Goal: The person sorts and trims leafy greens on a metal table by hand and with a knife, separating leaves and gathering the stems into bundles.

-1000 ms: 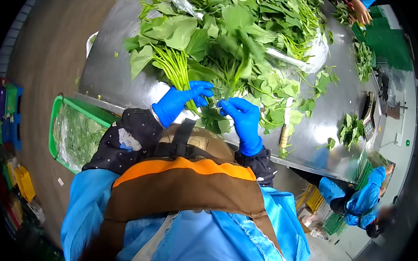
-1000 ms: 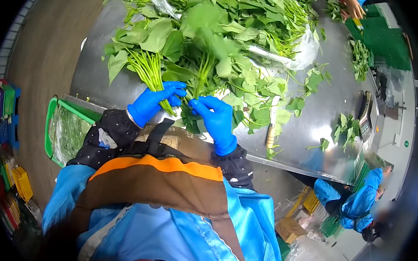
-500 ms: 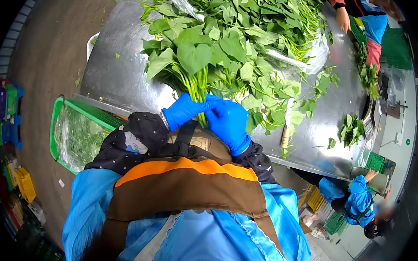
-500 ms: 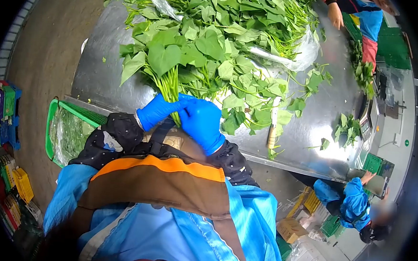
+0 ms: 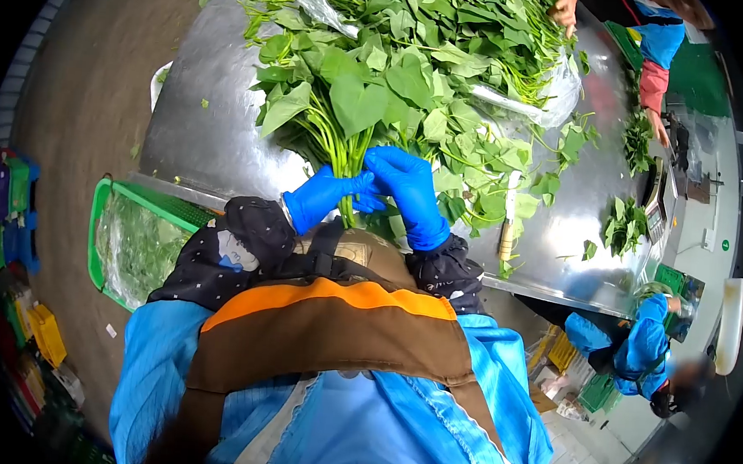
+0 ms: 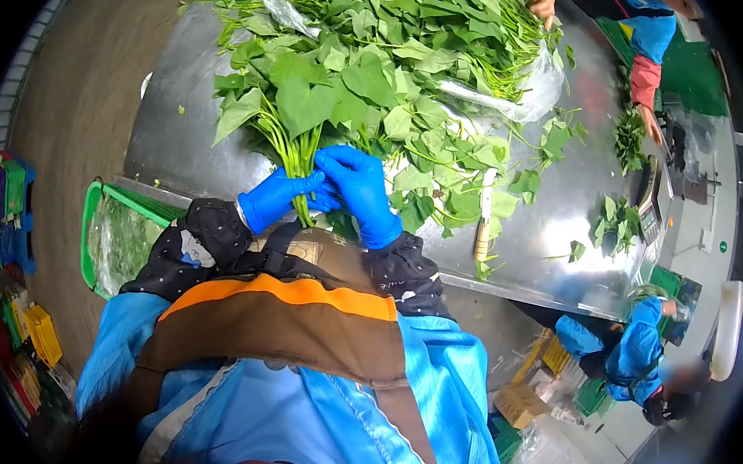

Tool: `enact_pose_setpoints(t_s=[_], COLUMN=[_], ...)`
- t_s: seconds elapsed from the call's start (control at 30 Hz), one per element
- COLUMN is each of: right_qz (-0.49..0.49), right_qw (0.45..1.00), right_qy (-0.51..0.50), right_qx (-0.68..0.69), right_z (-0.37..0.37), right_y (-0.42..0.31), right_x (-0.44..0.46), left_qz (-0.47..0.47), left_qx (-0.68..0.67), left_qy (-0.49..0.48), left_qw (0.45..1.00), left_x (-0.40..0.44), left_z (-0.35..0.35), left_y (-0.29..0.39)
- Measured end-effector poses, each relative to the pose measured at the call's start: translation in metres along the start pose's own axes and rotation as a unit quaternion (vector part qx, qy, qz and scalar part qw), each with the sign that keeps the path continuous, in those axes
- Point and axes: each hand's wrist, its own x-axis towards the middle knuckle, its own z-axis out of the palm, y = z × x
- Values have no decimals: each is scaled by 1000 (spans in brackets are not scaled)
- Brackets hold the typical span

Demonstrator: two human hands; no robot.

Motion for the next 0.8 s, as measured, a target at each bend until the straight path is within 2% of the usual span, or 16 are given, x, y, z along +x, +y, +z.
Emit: enact_pose_setpoints(t_s=[0.1,0.2,0.4,0.5,0.6,0.63,0.73,0.77,0.8], right_qz=[22,11,10,42,-12,21,-86,-183,-235], right_qw=[999,997,998,996,998,999,995,978,958], right_qy=[-35,-18,-68,-69,-55,-41,-13,-18,-39], right_qx=[11,74,-15,-24,-27,3,-43,-102,-162], right_z=[-6,2,-10,-19,-22,-21,-17,-16,-14], right_y=[-1,-2,5,7,9,10,19,19,17], right_x=[2,-2,2,0,-6,-8,-7,-6,-8], left_qz=[-1,16,11,-6,-20,-21,-22,-22,-23], left_qx=[-11,-24,-14,-19,-28,-25,-25,-32,-38], left_qy=[-3,-7,-16,-13,-23,-26,-15,6,27], left_qw=[1000,1000,1000,1000,999,999,999,999,999], left_x=[-3,-7,-2,-3,-3,-4,-2,-1,0], left_z=[4,11,1,2,3,2,-3,-5,-6], left_y=[6,10,-4,-3,-1,-2,-4,-7,-9])
